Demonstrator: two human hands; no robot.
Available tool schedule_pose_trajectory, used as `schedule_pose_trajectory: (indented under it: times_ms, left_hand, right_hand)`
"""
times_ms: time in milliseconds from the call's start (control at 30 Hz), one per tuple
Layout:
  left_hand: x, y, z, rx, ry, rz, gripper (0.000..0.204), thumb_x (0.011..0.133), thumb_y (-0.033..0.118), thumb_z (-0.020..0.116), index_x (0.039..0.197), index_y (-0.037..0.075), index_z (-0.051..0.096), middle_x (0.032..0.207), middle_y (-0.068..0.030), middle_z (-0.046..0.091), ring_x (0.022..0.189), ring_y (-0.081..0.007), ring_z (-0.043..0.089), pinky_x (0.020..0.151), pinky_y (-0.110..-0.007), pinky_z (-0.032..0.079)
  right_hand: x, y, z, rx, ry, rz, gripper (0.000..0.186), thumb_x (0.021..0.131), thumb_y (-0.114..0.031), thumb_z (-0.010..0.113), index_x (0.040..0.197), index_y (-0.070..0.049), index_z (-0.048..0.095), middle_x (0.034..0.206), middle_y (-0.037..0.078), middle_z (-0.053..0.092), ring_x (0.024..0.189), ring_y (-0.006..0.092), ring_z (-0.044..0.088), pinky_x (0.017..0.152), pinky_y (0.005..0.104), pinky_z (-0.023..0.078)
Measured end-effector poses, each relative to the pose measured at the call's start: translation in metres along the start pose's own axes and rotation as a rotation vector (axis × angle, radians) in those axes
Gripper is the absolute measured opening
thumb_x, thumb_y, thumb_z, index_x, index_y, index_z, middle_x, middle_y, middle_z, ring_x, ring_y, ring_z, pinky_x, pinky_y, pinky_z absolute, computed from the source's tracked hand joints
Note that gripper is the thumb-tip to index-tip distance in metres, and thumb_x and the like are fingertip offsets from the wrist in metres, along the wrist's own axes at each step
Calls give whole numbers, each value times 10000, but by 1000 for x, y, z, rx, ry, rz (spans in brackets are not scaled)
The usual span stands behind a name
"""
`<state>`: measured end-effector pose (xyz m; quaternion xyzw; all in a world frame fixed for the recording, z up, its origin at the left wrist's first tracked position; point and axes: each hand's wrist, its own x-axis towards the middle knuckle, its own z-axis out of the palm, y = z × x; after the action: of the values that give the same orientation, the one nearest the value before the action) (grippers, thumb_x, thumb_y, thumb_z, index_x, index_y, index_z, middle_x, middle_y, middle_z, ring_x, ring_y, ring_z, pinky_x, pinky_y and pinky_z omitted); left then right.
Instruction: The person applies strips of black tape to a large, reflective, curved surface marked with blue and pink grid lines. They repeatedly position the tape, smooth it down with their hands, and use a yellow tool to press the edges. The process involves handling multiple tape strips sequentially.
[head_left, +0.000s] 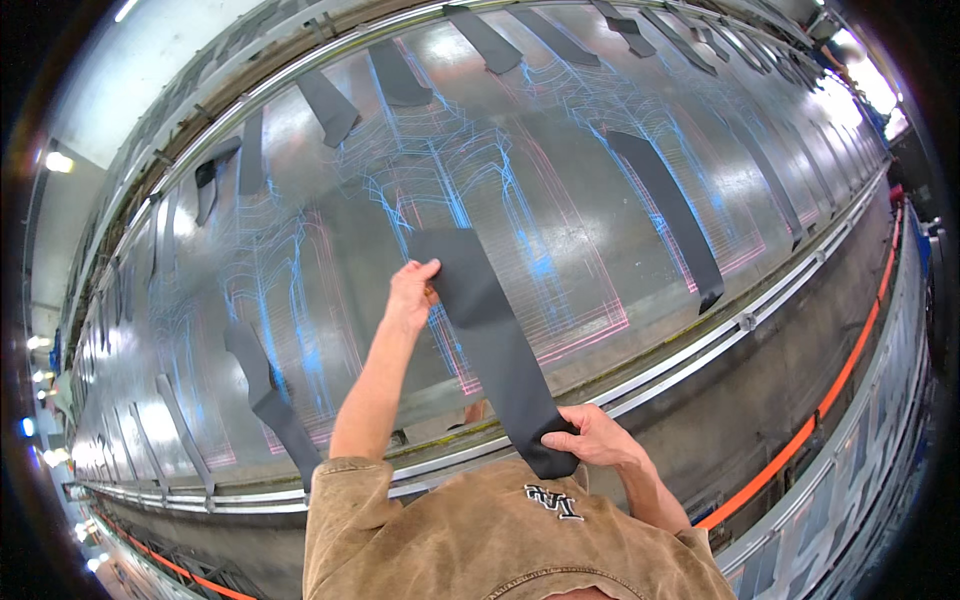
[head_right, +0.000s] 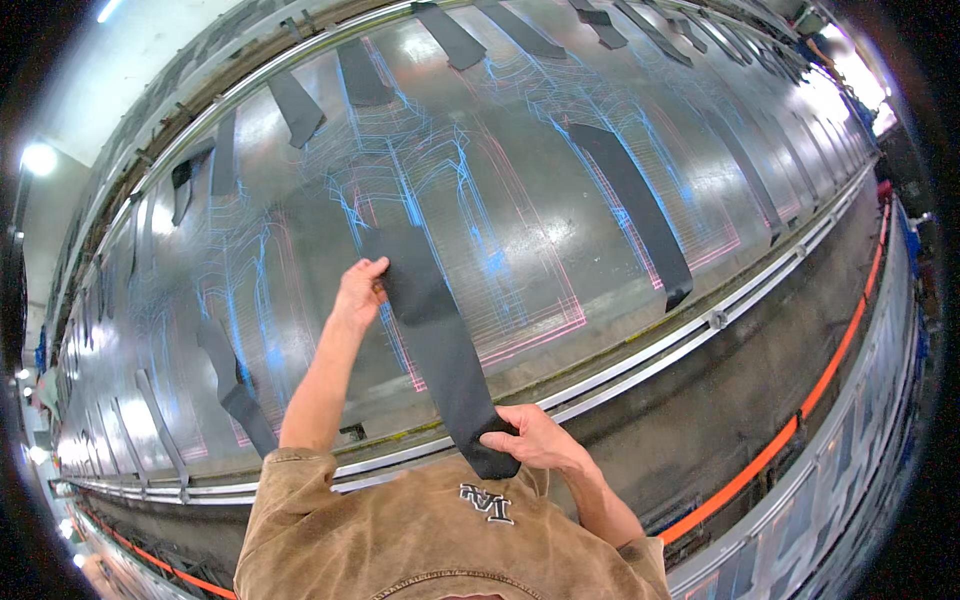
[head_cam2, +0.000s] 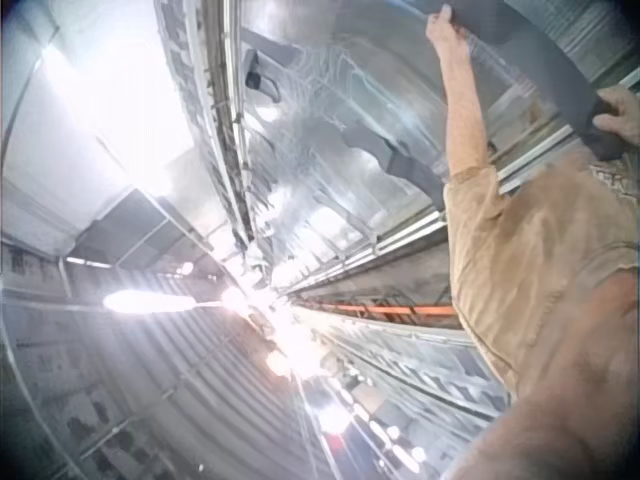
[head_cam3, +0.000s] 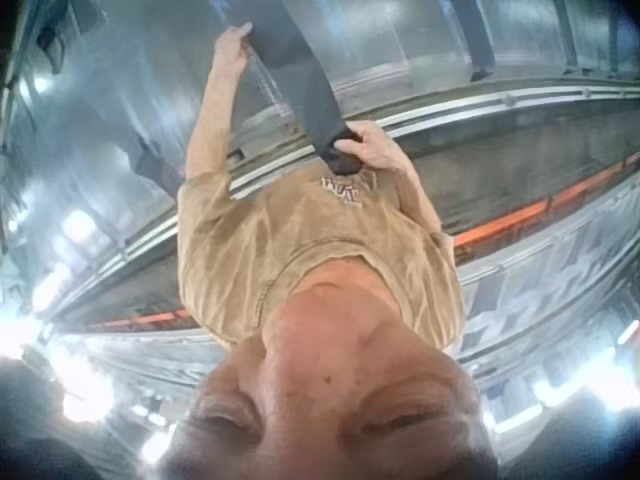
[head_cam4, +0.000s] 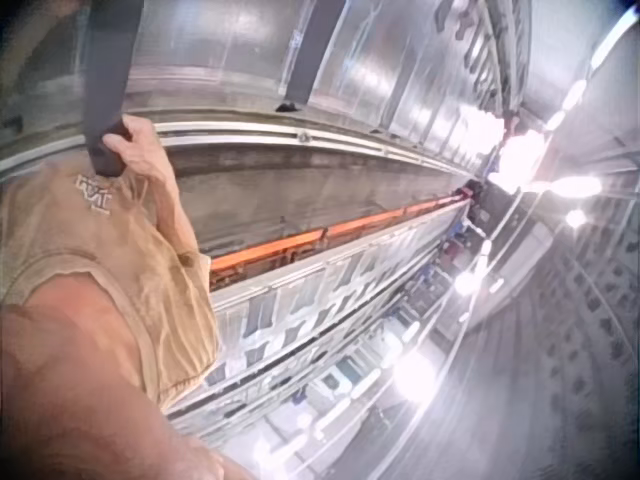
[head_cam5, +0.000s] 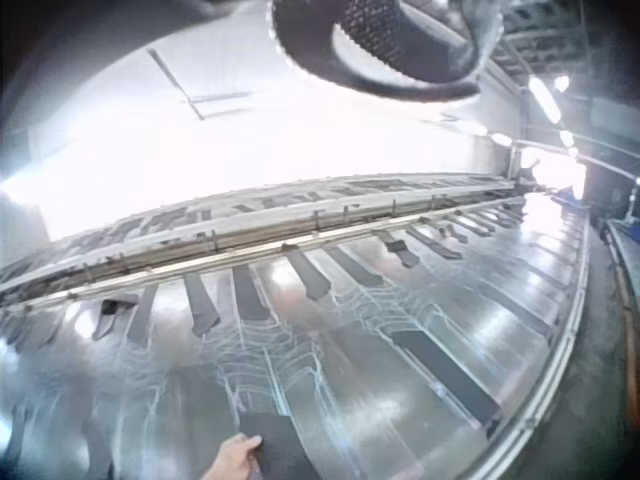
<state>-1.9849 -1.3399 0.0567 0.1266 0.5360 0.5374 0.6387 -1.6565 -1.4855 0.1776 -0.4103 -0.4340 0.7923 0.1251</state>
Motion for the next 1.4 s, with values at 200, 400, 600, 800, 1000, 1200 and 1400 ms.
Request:
schedule_pose_trajectory:
  times_ms: [200, 400, 600, 800, 1000, 1200, 1400]
  left_hand:
    - [41, 66, -29, 241, 69, 55, 166, 848, 113, 741, 901, 98, 585, 838, -19, 663, 672, -139, 634, 623, -308, 563]
    - [97, 87, -32, 476, 140, 103, 139, 847, 152, 758, 894, 102, 637, 795, -1, 656, 635, -108, 605, 583, -280, 548]
    - [111, 91, -26, 672, 154, 101, 141, 834, 145, 770, 847, 83, 644, 760, -4, 642, 604, -93, 591, 538, -257, 541]
    - [116, 83, -31, 693, 204, 141, 174, 810, 131, 793, 832, 51, 639, 730, -20, 637, 554, -96, 585, 496, -243, 534]
    - [112, 82, -22, 722, 275, 172, 176, 770, 102, 804, 813, -15, 679, 720, -54, 664, 534, -96, 595, 495, -237, 546]
    - [104, 81, -9, 727, 332, 214, 184, 744, 92, 818, 788, -20, 679, 697, -49, 658, 513, -87, 578, 468, -230, 520]
    - [109, 81, -14, 717, 318, 212, 194, 739, 87, 821, 771, -24, 665, 682, -46, 646, 493, -87, 561, 448, -229, 503]
  right_hand:
    - [59, 32, 13, -22, 336, 7, 150, 871, -67, 648, 978, 38, 658, 834, 5, 651, 763, 74, 553, 689, 260, 465]
    - [123, 84, 21, -33, 676, -129, 213, 859, -158, 651, 866, 54, 632, 709, 58, 613, 680, 110, 532, 631, 318, 455]
    - [130, 91, 23, -119, 736, -131, 233, 859, -167, 643, 873, 64, 624, 695, 138, 619, 660, 173, 561, 652, 348, 468]
    - [127, 84, 23, -97, 707, -84, 228, 865, -162, 657, 906, 61, 637, 707, 140, 628, 662, 176, 569, 656, 349, 471]
    - [129, 95, 19, -77, 655, -19, 172, 900, -114, 652, 915, 57, 645, 793, 33, 659, 733, 74, 559, 669, 267, 467]
    - [124, 91, 19, -107, 682, 22, 222, 862, -162, 694, 892, 54, 653, 724, 66, 642, 667, 103, 545, 626, 305, 462]
    - [123, 78, 22, -85, 674, 19, 225, 852, -163, 708, 870, 55, 656, 693, 74, 633, 637, 104, 531, 603, 314, 456]
